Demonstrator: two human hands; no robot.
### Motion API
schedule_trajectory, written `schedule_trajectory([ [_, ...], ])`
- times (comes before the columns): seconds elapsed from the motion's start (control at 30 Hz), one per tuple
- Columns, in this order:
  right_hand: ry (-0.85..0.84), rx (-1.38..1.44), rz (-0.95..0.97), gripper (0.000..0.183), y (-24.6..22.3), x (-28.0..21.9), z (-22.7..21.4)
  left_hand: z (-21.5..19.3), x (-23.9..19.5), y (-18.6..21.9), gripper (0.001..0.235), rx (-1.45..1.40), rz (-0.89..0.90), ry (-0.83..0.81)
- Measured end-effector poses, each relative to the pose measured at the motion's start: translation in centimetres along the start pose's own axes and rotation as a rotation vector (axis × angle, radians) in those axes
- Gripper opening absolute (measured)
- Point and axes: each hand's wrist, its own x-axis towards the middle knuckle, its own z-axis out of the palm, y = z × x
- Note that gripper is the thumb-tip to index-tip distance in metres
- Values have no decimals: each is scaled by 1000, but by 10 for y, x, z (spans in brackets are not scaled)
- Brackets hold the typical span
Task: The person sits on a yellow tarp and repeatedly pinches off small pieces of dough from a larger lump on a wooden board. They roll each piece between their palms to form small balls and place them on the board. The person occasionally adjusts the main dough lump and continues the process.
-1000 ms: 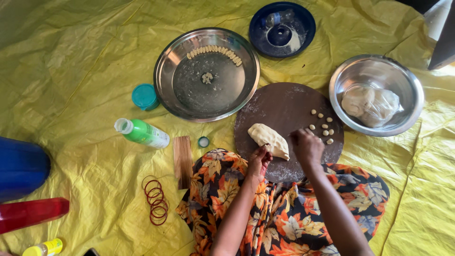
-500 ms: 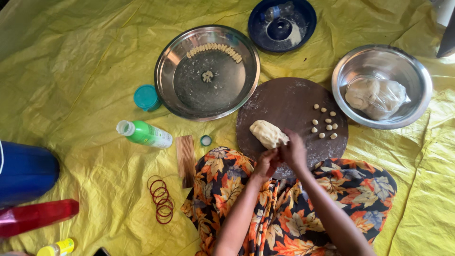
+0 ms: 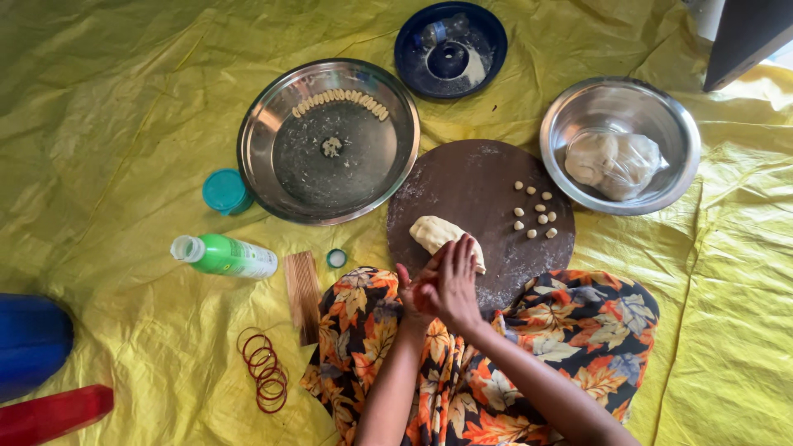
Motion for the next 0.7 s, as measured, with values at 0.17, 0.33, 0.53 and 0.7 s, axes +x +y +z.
schedule_trajectory([
  [0.17,-199,109,-179,120,-45,-48,20,-10,15,-3,115,16,-38,11],
  [0.33,-156,60,-16,103,-14,8,40,-10,9,-18,93,410,-229,116],
  [0.53,-260,-210,219,70,52,62,4,-1,8,-21,79,224,-124,328],
  [0.7,-306,-79,-41,74,29,-4,-3,-16,10,-11,83,58,73,290],
])
